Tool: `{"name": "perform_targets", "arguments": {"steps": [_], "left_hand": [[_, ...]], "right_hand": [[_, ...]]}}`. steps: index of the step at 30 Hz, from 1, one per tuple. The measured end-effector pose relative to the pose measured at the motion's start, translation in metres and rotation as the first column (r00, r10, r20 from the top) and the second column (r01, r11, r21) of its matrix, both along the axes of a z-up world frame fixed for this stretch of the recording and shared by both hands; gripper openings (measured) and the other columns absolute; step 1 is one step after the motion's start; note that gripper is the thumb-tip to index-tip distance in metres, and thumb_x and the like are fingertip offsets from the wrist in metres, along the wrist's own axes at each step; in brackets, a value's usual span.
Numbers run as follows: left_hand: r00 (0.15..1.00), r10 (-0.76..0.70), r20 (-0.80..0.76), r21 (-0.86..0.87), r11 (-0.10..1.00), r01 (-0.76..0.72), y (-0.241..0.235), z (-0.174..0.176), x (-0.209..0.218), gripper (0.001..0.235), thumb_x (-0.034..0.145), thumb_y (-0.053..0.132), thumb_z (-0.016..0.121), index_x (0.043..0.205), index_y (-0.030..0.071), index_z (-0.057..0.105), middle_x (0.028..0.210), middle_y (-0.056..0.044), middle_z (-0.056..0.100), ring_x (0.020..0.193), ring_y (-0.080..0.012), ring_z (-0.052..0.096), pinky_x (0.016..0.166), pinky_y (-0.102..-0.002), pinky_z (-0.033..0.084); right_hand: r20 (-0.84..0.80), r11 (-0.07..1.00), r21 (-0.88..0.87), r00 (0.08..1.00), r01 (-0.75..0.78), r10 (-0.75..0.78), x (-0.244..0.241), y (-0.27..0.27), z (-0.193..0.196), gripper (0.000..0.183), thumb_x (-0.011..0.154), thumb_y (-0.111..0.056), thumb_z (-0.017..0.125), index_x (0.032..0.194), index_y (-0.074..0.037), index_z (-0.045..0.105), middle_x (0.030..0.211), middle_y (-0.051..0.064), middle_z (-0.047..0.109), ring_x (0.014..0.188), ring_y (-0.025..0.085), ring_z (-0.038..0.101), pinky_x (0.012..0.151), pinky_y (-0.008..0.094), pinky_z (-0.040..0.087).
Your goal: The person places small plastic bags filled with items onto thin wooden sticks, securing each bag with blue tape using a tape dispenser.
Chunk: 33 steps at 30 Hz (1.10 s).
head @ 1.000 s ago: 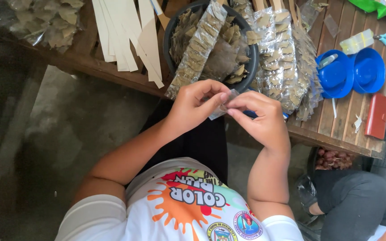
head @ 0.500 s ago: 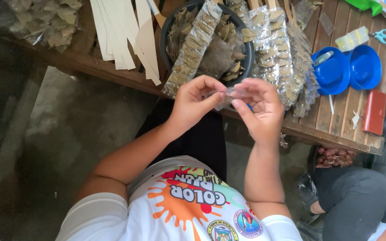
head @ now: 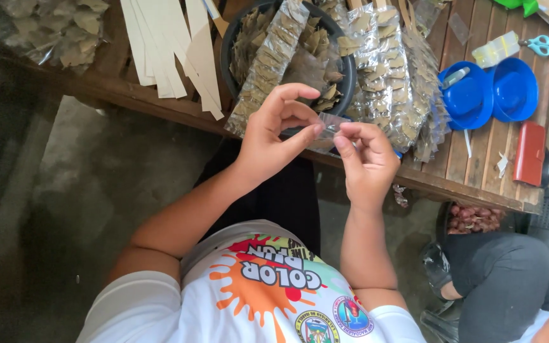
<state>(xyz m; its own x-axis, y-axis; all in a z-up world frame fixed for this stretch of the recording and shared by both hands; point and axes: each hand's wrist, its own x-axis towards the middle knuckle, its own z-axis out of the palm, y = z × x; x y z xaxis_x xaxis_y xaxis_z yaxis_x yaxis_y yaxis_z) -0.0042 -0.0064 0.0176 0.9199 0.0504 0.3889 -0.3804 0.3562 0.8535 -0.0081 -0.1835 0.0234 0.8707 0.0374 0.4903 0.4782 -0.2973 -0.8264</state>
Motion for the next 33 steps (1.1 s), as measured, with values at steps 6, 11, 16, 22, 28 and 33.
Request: {"name": "perform_targets", "arguments": {"steps": [6, 11, 16, 22, 28, 33], "left_hand": [[0.995, 0.011, 0.101, 0.122, 0.992, -0.024, 0.006, 0.002, 0.003, 0.034, 0.091, -0.003, 0.074, 0.122, 0.010, 0.066, 0.091, -0.007, 0.075, 0.093, -0.0204, 0.076, 0.087, -0.036, 0.061], [0.977, 0.082, 0.196, 0.289, 0.947, -0.138, 0.009, 0.002, 0.006, 0.025, 0.089, 0.005, 0.078, 0.113, 0.009, 0.071, 0.089, -0.005, 0.075, 0.086, -0.0198, 0.073, 0.083, -0.035, 0.060], [0.980, 0.048, 0.191, 0.371, 0.921, -0.117, 0.012, 0.002, 0.014, 0.006, 0.089, 0.007, 0.075, 0.095, 0.006, 0.074, 0.080, -0.007, 0.070, 0.072, -0.0202, 0.070, 0.071, -0.036, 0.058], [0.999, -0.036, 0.016, 0.304, 0.952, 0.030, 0.012, -0.005, 0.017, 0.005, 0.092, 0.008, 0.073, 0.090, 0.006, 0.077, 0.076, -0.007, 0.070, 0.069, -0.0194, 0.069, 0.072, -0.033, 0.057], [1.000, 0.007, 0.030, 0.289, 0.957, -0.015, 0.010, -0.004, 0.014, 0.006, 0.092, 0.011, 0.074, 0.089, 0.007, 0.077, 0.073, -0.006, 0.070, 0.067, -0.0181, 0.068, 0.068, -0.031, 0.056], [0.998, 0.032, 0.057, 0.337, 0.940, -0.050, 0.010, -0.003, 0.010, 0.006, 0.093, 0.009, 0.073, 0.090, 0.007, 0.077, 0.075, -0.006, 0.072, 0.068, -0.0174, 0.069, 0.067, -0.028, 0.056]], "right_hand": [[0.061, 0.982, -0.185, 0.998, 0.031, -0.020, 0.001, -0.004, 0.017, 0.006, 0.091, 0.001, 0.077, 0.097, 0.004, 0.075, 0.089, 0.015, 0.068, 0.082, 0.020, 0.064, 0.079, 0.032, 0.054], [0.007, 0.982, -0.186, 1.000, -0.024, 0.026, 0.002, -0.004, 0.018, 0.004, 0.093, -0.001, 0.074, 0.096, 0.002, 0.073, 0.093, 0.013, 0.061, 0.084, 0.018, 0.060, 0.080, 0.032, 0.053], [-0.045, 0.992, -0.103, 0.996, -0.076, 0.072, 0.009, -0.003, 0.011, 0.008, 0.095, -0.003, 0.070, 0.095, 0.004, 0.068, 0.094, 0.014, 0.057, 0.087, 0.018, 0.058, 0.082, 0.031, 0.052], [-0.113, 0.994, 0.106, 0.994, 0.001, 0.011, 0.007, -0.006, -0.012, 0.008, 0.091, 0.001, 0.071, 0.096, 0.005, 0.066, 0.084, 0.010, 0.062, 0.077, 0.008, 0.056, 0.072, 0.023, 0.049], [-0.122, 0.976, 0.214, 0.992, 0.037, -0.011, 0.008, -0.003, -0.009, 0.011, 0.091, 0.002, 0.071, 0.099, 0.006, 0.065, 0.084, 0.010, 0.064, 0.078, 0.007, 0.057, 0.073, 0.023, 0.051], [0.026, 0.989, -0.146, 0.999, -0.029, 0.033, 0.012, -0.001, 0.016, 0.015, 0.092, -0.009, 0.075, 0.103, 0.001, 0.073, 0.099, 0.015, 0.069, 0.096, 0.023, 0.065, 0.089, 0.035, 0.051]]}}
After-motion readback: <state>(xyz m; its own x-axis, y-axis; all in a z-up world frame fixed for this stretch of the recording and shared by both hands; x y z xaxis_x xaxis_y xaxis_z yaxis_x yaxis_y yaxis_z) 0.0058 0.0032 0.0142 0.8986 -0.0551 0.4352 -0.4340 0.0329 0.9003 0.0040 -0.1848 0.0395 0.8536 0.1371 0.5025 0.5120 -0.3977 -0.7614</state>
